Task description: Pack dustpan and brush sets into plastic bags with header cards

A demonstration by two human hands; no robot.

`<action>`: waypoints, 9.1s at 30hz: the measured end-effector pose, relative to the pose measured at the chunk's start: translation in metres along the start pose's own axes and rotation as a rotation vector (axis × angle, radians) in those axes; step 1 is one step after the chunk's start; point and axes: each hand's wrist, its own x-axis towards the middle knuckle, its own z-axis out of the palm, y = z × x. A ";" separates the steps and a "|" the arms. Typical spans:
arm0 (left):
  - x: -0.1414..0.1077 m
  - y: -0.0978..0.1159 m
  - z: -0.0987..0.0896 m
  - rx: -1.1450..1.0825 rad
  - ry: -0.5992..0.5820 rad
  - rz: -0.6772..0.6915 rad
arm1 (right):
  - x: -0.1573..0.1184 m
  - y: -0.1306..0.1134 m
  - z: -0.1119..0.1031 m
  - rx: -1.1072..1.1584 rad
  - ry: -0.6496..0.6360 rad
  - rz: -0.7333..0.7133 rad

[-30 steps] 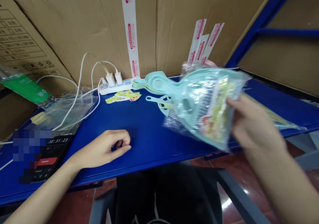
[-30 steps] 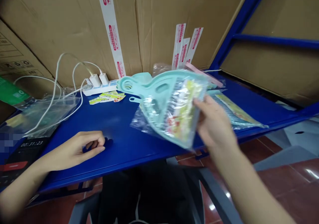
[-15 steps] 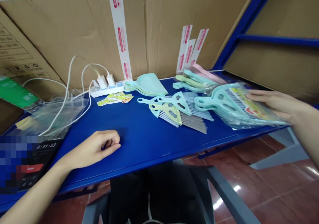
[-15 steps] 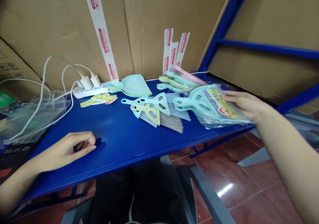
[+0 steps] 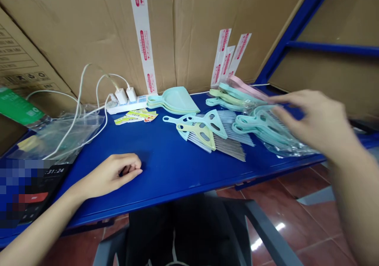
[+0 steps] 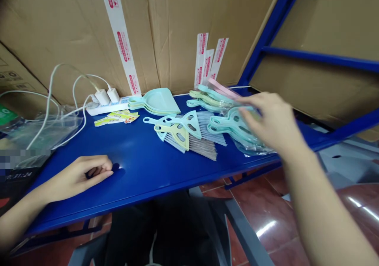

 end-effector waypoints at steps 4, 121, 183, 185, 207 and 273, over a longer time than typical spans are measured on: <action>0.006 -0.002 0.001 0.245 0.126 0.118 | 0.013 -0.075 0.019 0.067 -0.117 -0.317; -0.006 -0.028 -0.009 -0.233 0.106 -0.428 | 0.034 -0.234 0.048 0.671 -0.722 -0.580; -0.017 -0.025 -0.016 0.054 0.039 -0.478 | 0.110 -0.195 0.046 0.286 -0.454 -0.567; -0.017 -0.025 -0.016 0.056 0.036 -0.474 | 0.128 -0.205 0.052 0.161 -0.421 -0.590; -0.019 -0.025 -0.015 0.065 0.045 -0.470 | 0.118 -0.220 0.014 0.105 -0.340 -0.635; -0.018 -0.026 -0.015 0.055 0.052 -0.441 | 0.053 -0.207 0.042 0.668 -0.988 -0.524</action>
